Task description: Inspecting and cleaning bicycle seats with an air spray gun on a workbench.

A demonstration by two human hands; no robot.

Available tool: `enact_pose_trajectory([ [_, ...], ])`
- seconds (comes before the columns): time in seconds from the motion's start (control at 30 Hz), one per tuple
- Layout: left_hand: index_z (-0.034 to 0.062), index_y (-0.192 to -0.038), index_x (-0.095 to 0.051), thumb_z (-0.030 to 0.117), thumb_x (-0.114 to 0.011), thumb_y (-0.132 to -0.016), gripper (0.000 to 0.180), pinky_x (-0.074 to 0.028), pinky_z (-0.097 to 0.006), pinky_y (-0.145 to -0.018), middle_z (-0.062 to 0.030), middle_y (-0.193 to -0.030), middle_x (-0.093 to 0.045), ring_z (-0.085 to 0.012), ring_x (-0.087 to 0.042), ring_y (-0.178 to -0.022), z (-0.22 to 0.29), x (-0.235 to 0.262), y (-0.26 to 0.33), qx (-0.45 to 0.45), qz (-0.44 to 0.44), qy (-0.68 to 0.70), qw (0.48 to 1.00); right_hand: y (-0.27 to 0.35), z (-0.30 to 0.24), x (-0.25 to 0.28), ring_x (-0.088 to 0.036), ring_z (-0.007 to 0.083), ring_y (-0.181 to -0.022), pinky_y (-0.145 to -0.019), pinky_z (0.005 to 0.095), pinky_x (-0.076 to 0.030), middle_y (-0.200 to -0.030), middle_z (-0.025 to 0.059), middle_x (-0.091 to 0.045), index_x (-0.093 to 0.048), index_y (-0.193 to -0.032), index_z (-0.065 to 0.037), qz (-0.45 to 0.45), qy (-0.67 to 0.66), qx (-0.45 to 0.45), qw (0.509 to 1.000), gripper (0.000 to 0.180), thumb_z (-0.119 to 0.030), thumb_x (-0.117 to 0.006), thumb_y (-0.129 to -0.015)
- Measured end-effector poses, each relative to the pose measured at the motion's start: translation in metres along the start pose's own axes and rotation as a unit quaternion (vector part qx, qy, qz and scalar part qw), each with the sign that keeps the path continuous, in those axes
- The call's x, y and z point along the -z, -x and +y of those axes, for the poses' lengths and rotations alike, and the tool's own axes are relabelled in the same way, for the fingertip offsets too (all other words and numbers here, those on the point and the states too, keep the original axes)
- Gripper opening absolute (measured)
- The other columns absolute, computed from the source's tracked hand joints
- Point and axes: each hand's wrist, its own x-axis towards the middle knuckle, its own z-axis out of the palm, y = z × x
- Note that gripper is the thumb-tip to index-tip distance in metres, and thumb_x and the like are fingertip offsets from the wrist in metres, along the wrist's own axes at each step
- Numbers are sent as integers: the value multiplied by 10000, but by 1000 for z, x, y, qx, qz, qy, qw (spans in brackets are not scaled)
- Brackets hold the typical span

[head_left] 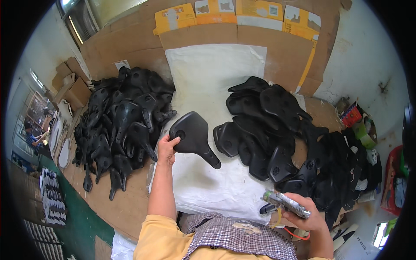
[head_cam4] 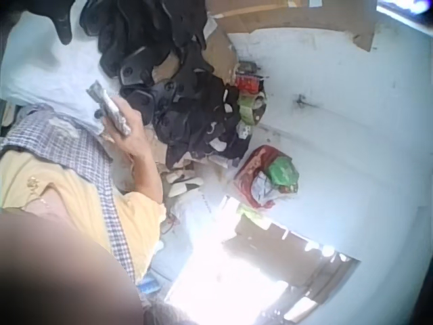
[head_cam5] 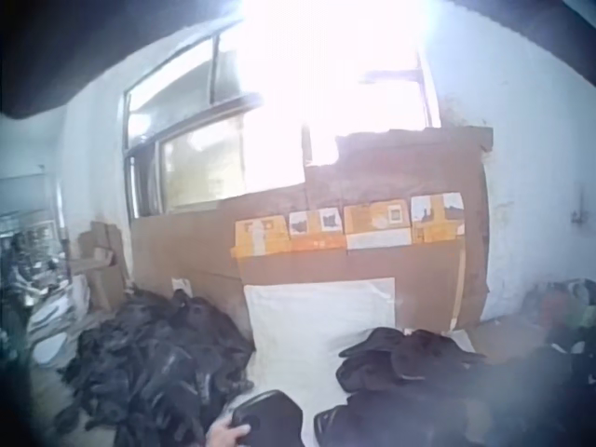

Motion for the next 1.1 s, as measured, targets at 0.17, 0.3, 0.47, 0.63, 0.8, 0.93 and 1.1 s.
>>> enact_pose_trajectory([
  [0.17,-18,-908,-604,-20,-668,-724,194,-513,-285,-666,-80,-828,-638,-163,-614,-699,-24,11,-2,44,-3,-36,998,-20,-12,2,-635,156,-742,-705,277,-495,-910,111,-655,-547,-1167,5,48,-25,108,993,470,-49,-705,-728],
  [0.3,-24,-924,-609,-14,-658,-720,210,-509,-289,-682,-70,-842,-638,-163,-610,-711,-26,17,-1,76,-4,-37,996,-15,-3,9,-633,154,-745,-703,273,-493,-900,106,-652,-525,-1192,4,7,-33,75,997,484,-50,-691,-741],
  [0.47,18,-987,-578,217,-587,-879,227,-442,-375,-911,-76,-928,-617,-229,-581,-926,38,57,-11,-161,109,323,926,1,27,9,-621,134,-776,-707,265,-485,-878,95,-650,-510,-1206,21,42,-13,-8,999,459,-56,-663,-781],
  [0.63,96,-1100,-539,208,-585,-878,252,-476,-332,-707,-75,-977,-614,-185,-559,-771,-91,14,-35,-15,99,94,990,-1,35,4,-608,130,-792,-729,268,-483,-887,83,-641,-476,-1239,29,108,-97,-21,989,475,-81,-655,-813],
  [0.8,73,-1338,-319,140,-785,-663,823,-492,-364,-691,-106,-1053,-565,-213,-580,-892,-182,-103,-5,156,66,-114,979,-1,39,-7,-605,132,-831,-742,277,-487,-915,82,-636,-472,-1260,-2,106,-105,-17,989,479,-74,-652,-821],
  [0.93,23,-1074,-535,91,-741,-647,479,-482,-294,-502,-82,-873,-607,-178,-591,-683,-159,-95,-26,75,37,-127,988,5,43,-8,-603,127,-833,-740,275,-485,-926,81,-634,-474,-1265,-20,97,-138,-52,984,479,-73,-651,-824],
  [1.1,0,-1098,-558,65,-708,-655,472,-521,-304,-590,-103,-868,-634,-193,-636,-728,-45,-18,-57,122,-49,-229,964,1,48,-4,-612,135,-818,-726,277,-489,-905,87,-639,-445,-1276,23,65,-113,-66,989,516,-89,-647,-814],
])
